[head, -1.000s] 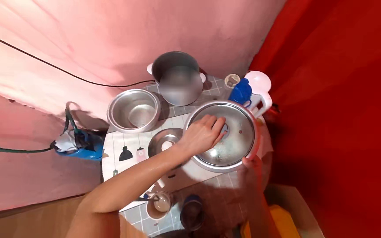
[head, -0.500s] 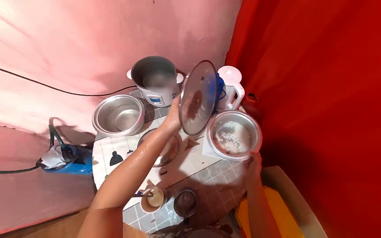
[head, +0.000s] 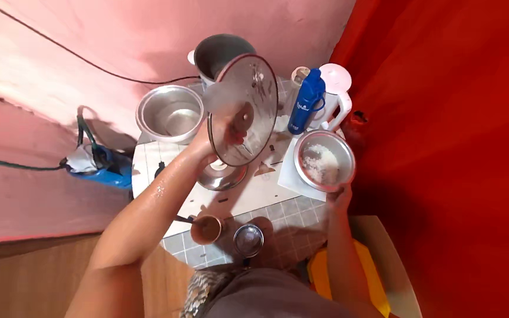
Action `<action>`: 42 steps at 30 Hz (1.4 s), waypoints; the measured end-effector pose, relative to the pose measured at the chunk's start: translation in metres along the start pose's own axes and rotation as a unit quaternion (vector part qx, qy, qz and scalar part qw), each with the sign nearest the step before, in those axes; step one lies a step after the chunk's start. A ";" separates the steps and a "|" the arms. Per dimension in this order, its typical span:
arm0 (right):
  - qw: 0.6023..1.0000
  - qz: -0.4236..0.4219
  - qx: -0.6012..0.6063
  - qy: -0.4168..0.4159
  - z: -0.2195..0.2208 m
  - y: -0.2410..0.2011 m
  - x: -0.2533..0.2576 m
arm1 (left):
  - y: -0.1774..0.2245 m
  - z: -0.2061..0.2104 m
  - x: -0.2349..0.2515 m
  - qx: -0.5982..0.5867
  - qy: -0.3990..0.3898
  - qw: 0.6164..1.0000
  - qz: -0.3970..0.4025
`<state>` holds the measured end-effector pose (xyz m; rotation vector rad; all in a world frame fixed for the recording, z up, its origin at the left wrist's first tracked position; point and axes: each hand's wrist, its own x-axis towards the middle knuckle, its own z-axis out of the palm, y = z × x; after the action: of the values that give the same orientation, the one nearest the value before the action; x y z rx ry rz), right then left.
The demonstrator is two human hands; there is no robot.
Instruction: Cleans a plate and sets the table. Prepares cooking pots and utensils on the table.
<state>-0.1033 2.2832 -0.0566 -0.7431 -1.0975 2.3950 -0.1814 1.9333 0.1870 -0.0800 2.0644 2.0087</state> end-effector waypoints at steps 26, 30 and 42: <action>0.983 0.026 -0.180 0.033 0.011 -0.002 -0.013 | -0.010 -0.045 -0.052 -0.071 0.030 0.997 0.021; 0.985 0.013 -0.173 -0.007 0.008 -0.004 -0.014 | -0.011 -0.044 -0.058 -0.087 0.034 0.996 0.014; 0.947 -0.012 -0.300 0.112 -0.021 -0.071 -0.059 | -0.022 -0.017 -0.058 -0.164 -0.034 0.985 -0.042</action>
<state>-0.0346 2.3061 0.0047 -1.1486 -1.7373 1.8874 -0.1234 1.9076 0.1785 -0.1552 1.6441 2.2444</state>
